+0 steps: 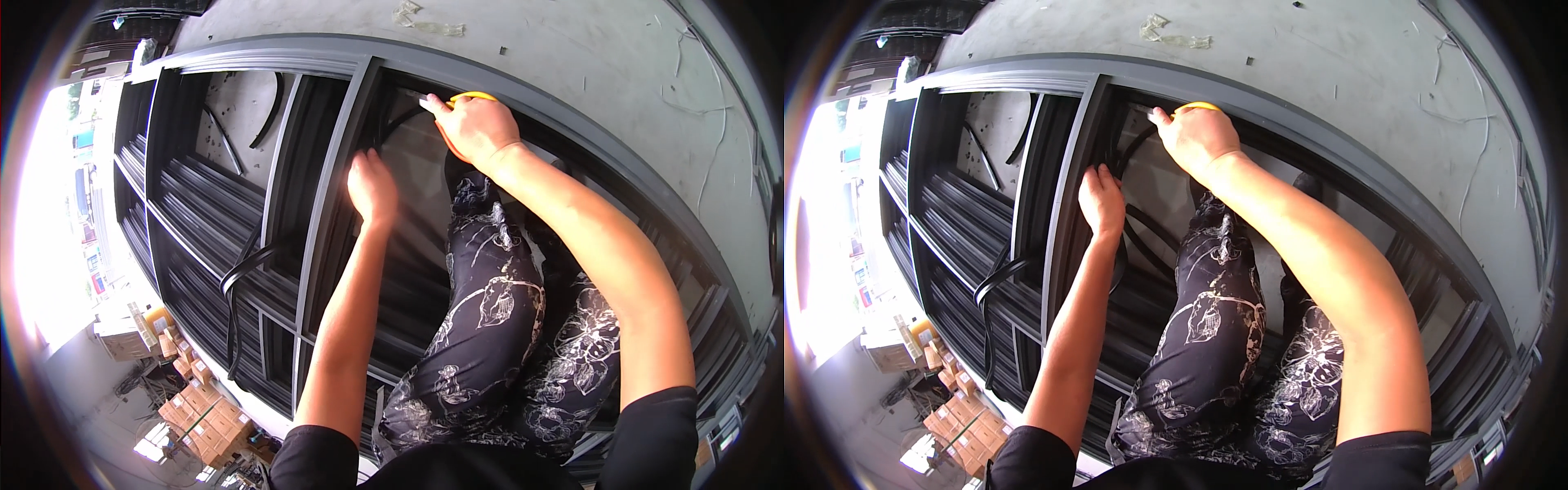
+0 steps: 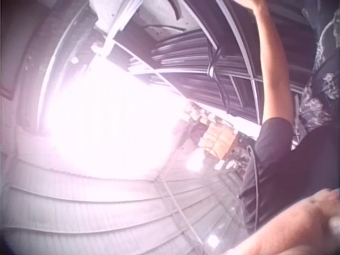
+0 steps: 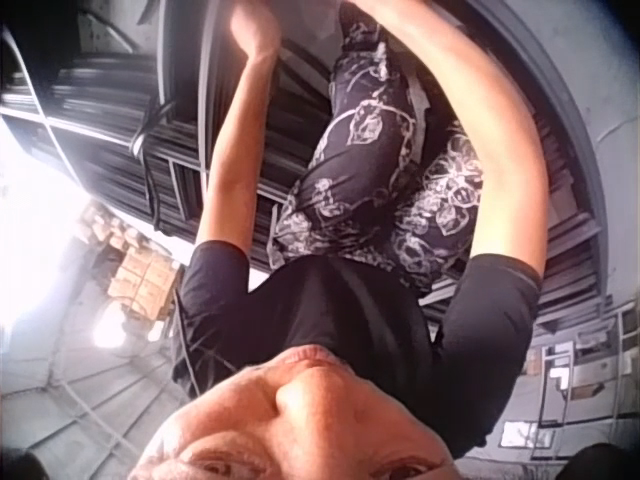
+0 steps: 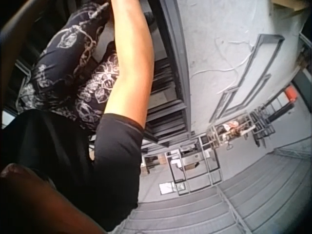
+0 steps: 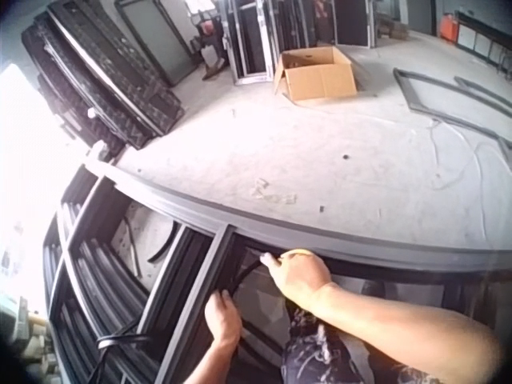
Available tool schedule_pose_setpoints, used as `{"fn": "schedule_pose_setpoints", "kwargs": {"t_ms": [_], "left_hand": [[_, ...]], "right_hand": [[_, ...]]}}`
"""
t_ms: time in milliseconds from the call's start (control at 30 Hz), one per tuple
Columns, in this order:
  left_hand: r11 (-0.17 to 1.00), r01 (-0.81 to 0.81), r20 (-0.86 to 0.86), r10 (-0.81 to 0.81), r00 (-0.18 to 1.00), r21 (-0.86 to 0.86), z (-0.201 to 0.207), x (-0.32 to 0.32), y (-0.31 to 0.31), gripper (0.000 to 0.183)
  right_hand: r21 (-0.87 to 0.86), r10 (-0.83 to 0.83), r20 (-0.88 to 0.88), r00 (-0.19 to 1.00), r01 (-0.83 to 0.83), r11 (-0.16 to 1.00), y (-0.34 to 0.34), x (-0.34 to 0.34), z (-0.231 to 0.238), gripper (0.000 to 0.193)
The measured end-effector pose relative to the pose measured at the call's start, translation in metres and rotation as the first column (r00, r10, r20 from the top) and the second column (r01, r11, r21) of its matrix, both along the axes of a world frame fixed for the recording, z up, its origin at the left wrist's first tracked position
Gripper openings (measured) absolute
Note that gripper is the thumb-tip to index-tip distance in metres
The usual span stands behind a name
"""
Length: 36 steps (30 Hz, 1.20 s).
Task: The person is applying a rubber sealing strip to a metal window frame and cutting it to size using scissors.
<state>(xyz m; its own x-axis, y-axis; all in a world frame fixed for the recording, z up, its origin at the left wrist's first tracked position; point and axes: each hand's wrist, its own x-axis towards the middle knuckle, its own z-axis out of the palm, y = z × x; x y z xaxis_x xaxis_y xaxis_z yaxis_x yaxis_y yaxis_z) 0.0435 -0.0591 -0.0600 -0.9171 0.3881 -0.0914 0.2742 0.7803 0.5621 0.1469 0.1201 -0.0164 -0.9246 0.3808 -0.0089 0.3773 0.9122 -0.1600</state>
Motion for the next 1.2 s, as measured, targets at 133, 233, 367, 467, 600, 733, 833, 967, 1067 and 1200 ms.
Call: {"fn": "schedule_pose_setpoints", "kwargs": {"t_ms": [133,233,367,467,600,733,833,967,1067,1200], "left_hand": [[0.998,0.04,-0.28,-0.026,0.96,0.044,-0.008,0.001,0.006,0.029],[1.0,-0.011,-0.26,0.006,0.966,-0.016,-0.003,0.006,0.017,0.029],[0.998,-0.031,-0.322,0.014,0.947,-0.048,0.008,0.009,0.024,0.028],[0.994,-0.035,-0.289,0.003,0.957,-0.105,0.016,0.008,0.025,0.028],[0.978,0.046,-0.293,-0.106,0.95,-0.205,0.026,-0.001,0.015,0.027],[0.947,0.191,-0.227,-0.251,0.941,-0.258,0.056,-0.005,0.019,0.025],[0.925,0.233,-0.259,-0.314,0.913,-0.299,0.071,-0.006,0.023,0.023],[0.87,0.242,-0.297,-0.389,0.872,-0.429,0.072,-0.012,0.023,0.022],[0.806,0.264,-0.3,-0.47,0.83,-0.53,0.071,-0.02,0.02,0.023],[0.703,0.26,-0.245,-0.531,0.811,-0.662,0.062,-0.025,0.033,0.025]], "right_hand": [[-0.068,-0.04,0.004,0.999,0.04,0.997,-0.004,0.009,0.02,0.029],[-0.074,-0.019,-0.097,0.995,0.012,0.997,-0.003,0.013,0.019,0.029],[-0.065,-0.111,-0.112,0.987,0.104,0.992,-0.002,0.014,0.017,0.022],[-0.179,-0.141,-0.007,0.99,0.138,0.974,0.004,0.014,0.027,0.026],[-0.273,-0.024,-0.074,0.997,0.003,0.962,0.004,0.023,0.051,0.02],[-0.185,-0.06,-0.364,0.929,-0.009,0.983,0.02,0.036,0.058,0.033],[-0.039,-0.137,-0.44,0.887,0.134,0.99,0.038,0.032,0.048,0.045],[-0.056,-0.124,-0.515,0.848,0.112,0.992,0.047,0.018,0.036,0.018],[-0.018,-0.043,-0.593,0.804,0.04,0.999,0.045,-0.012,0.034,0.014],[0.019,0.022,-0.552,0.834,-0.014,1.0,0.053,-0.061,0.029,0.01]]}}
